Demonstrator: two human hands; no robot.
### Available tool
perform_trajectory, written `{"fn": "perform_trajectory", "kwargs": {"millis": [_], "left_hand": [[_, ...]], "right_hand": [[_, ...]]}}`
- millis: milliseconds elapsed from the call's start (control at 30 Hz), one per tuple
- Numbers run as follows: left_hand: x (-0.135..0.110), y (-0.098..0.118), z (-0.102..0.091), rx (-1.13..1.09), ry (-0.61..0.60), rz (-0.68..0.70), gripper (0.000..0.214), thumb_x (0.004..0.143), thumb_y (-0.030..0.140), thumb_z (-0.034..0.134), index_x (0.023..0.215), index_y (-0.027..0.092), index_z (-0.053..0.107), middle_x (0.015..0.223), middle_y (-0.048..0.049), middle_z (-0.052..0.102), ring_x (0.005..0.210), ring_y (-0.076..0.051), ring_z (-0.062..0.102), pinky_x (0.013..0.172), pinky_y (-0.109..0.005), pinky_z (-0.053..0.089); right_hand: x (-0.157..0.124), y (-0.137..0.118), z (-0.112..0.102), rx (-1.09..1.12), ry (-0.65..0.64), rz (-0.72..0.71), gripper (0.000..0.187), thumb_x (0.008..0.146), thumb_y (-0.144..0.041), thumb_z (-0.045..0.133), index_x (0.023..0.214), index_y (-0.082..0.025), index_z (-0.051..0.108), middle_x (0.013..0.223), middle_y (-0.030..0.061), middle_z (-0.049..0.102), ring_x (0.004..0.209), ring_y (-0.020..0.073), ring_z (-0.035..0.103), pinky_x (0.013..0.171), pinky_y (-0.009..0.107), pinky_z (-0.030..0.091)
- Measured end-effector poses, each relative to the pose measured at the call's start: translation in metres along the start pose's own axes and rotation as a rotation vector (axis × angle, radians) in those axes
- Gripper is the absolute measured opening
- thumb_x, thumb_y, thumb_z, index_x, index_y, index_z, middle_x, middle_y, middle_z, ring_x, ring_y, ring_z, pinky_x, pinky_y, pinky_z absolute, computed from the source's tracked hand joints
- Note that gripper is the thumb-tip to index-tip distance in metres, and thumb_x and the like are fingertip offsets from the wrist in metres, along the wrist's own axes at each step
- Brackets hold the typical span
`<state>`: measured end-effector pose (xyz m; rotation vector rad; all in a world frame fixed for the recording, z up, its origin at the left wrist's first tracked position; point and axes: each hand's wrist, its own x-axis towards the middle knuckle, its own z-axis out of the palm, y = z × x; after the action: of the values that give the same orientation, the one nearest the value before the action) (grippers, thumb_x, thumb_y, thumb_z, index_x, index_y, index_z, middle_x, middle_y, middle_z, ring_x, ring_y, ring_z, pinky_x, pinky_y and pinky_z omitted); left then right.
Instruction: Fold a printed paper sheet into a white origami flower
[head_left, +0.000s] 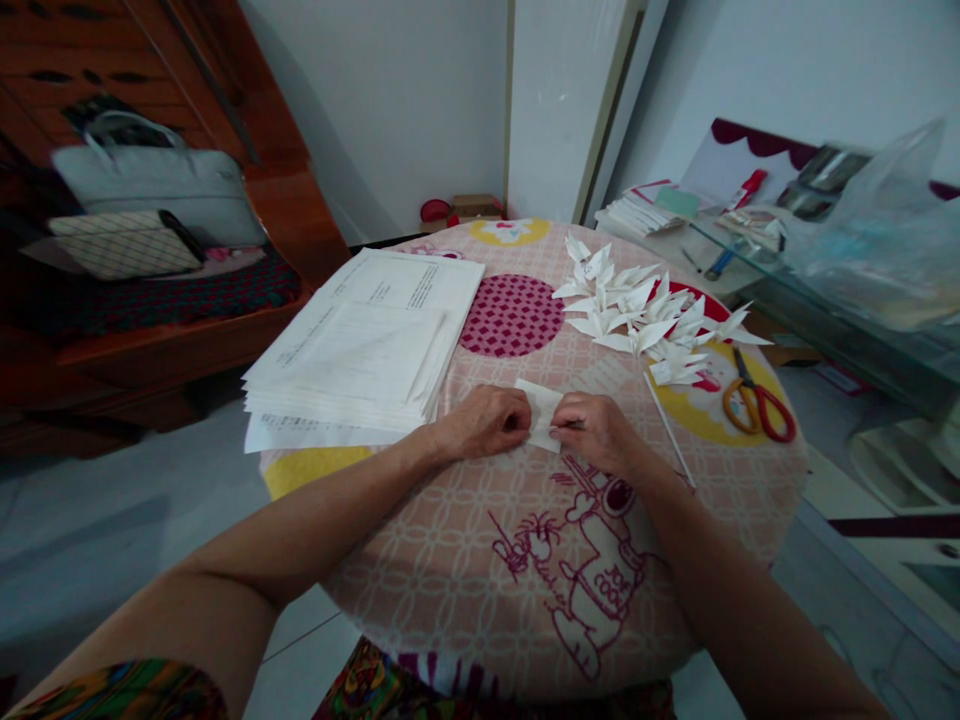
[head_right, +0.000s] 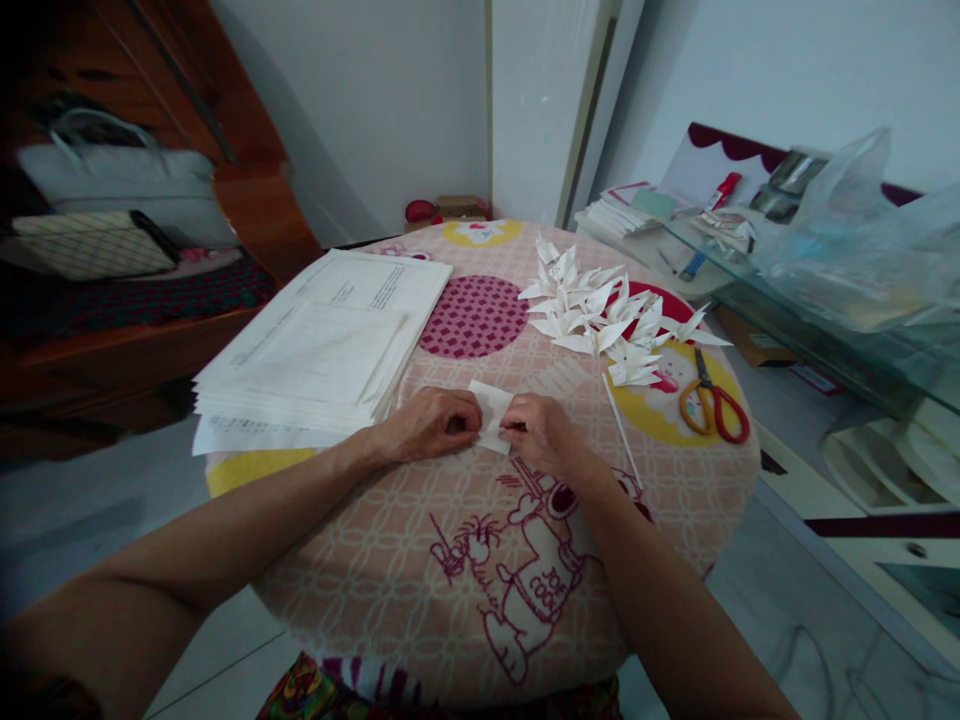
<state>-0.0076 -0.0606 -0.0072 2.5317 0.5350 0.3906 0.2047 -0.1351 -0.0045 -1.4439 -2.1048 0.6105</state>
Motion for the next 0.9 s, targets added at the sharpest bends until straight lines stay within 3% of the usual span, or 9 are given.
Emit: {"fn": "perform_trajectory", "kwargs": {"millis": [400, 900], "left_hand": [[0.001, 0.002, -0.001, -0.031, 0.022, -0.098, 0.006, 0.076, 0.013, 0.061, 0.071, 0.013, 0.064, 0.078, -0.0032, 0.066, 0.070, -0.012, 0.057, 0.064, -0.022, 0.040], [-0.003, 0.008, -0.008, 0.054, 0.029, -0.309, 0.008, 0.075, 0.018, 0.066, 0.072, 0.013, 0.071, 0.073, -0.0028, 0.065, 0.064, -0.012, 0.057, 0.059, -0.022, 0.039]], "right_hand": [[0.000, 0.003, 0.001, 0.058, 0.069, 0.051, 0.015, 0.082, -0.014, 0.059, 0.071, -0.016, 0.070, 0.072, 0.0027, 0.067, 0.067, 0.0140, 0.059, 0.065, 0.026, 0.041], [0.010, -0.010, 0.012, -0.122, 0.113, 0.372, 0.013, 0.080, -0.015, 0.063, 0.072, -0.015, 0.073, 0.073, 0.0068, 0.072, 0.066, 0.0168, 0.062, 0.062, 0.027, 0.040]]}}
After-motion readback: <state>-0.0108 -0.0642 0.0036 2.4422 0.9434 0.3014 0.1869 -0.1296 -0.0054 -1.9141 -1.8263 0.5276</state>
